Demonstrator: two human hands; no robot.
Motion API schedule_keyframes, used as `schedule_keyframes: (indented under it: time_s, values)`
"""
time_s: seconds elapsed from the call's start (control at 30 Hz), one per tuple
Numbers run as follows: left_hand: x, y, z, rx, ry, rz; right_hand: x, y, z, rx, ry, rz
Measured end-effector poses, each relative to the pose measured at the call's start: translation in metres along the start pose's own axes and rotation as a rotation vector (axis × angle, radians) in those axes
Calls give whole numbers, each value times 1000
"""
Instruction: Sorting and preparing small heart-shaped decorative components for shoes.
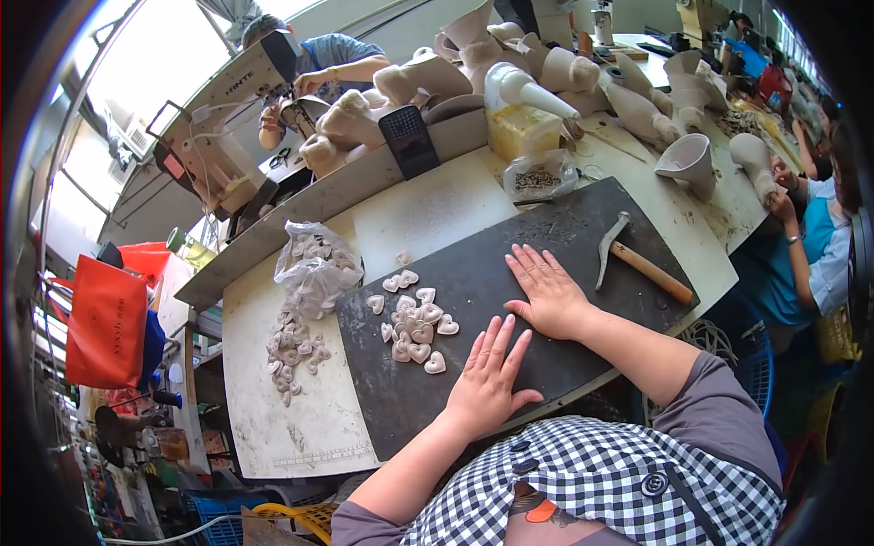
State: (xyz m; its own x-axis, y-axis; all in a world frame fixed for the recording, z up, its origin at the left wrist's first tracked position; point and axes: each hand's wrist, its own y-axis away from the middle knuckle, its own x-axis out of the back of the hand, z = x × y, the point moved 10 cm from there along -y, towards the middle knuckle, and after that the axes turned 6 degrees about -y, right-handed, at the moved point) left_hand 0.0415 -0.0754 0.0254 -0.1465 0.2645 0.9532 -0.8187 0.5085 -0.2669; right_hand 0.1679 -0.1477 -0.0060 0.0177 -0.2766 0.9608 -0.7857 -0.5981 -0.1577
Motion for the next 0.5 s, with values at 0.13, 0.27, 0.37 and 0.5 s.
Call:
schedule_keyframes:
  time_s: [0.13, 0.27, 0.37, 0.5]
  values:
    - [5, 16, 20, -36, 142, -95, 8, 28, -27, 99, -103, -20]
    - [2, 31, 38, -110, 49, -146, 11, 60, -47, 162, -148, -56]
    - [2, 42, 42, -72, 108, -158, 14, 78, -58, 191, -166, -28]
    - [4, 52, 38, -24, 260, -109, 21, 98, -73, 248, -230, -36]
